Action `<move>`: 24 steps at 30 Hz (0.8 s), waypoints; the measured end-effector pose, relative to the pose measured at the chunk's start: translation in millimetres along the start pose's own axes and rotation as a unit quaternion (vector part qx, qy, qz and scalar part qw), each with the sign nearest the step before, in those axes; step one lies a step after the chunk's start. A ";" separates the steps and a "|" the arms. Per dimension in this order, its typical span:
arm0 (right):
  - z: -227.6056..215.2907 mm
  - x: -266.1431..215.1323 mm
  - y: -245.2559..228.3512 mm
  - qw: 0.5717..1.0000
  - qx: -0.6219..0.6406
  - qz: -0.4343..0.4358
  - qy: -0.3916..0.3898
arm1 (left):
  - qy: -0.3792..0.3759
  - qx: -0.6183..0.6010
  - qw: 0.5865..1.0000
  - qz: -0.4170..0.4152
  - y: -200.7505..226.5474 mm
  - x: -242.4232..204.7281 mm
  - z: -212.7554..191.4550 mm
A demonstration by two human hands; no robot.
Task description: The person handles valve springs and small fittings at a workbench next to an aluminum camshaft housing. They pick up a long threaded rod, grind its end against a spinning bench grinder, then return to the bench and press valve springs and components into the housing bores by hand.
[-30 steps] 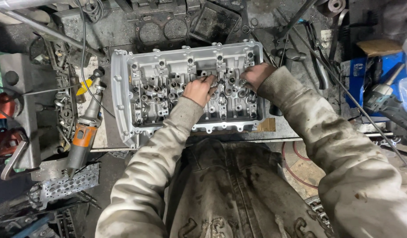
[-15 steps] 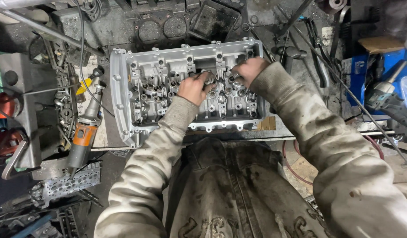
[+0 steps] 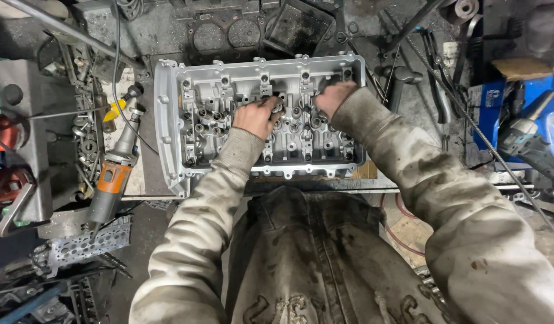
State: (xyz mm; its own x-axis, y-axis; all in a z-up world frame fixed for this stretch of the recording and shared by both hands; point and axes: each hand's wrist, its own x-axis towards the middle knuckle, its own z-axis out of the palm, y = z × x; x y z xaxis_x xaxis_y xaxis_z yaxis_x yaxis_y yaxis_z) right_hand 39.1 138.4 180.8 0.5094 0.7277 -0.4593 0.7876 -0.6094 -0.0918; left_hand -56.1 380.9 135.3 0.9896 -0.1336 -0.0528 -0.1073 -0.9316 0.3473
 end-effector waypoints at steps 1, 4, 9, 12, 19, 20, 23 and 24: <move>-3.2 0.1 -2.3 1.000 -0.002 0.004 -0.009 | 0.010 0.005 1.000 0.009 -3.3 0.3 2.4; -14.0 -7.3 -7.6 1.000 -0.017 -0.007 0.006 | -0.003 0.015 1.000 0.012 -3.7 6.6 2.5; -5.3 0.2 -9.6 0.998 -0.053 -0.002 -0.030 | -0.030 0.028 0.999 0.021 1.9 10.6 -7.7; -0.9 0.1 -5.0 0.999 -0.049 -0.011 0.007 | -0.046 0.030 0.998 0.019 5.7 13.0 -13.2; -8.0 2.1 -4.9 0.998 -0.054 0.001 -0.010 | -0.036 0.036 0.998 0.043 -2.5 10.9 -9.3; -7.6 1.3 -3.2 0.998 -0.054 0.002 -0.011 | -0.036 0.035 0.998 0.043 -2.4 11.2 -9.7; -2.7 2.1 0.2 0.999 -0.051 -0.011 0.007 | -0.018 0.045 0.997 0.054 -3.9 9.7 -12.2; 1.2 3.7 1.9 0.999 -0.044 0.001 0.001 | -0.018 0.045 0.997 0.053 -4.5 9.7 -13.9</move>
State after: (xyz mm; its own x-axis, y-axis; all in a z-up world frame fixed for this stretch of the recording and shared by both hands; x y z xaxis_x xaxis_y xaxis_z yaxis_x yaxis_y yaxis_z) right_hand 42.1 139.5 177.9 0.5110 0.7278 -0.4574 0.8144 -0.5801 -0.0132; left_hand -44.7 388.5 146.1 0.9685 -0.2431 -0.0539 -0.2206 -0.9382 0.2666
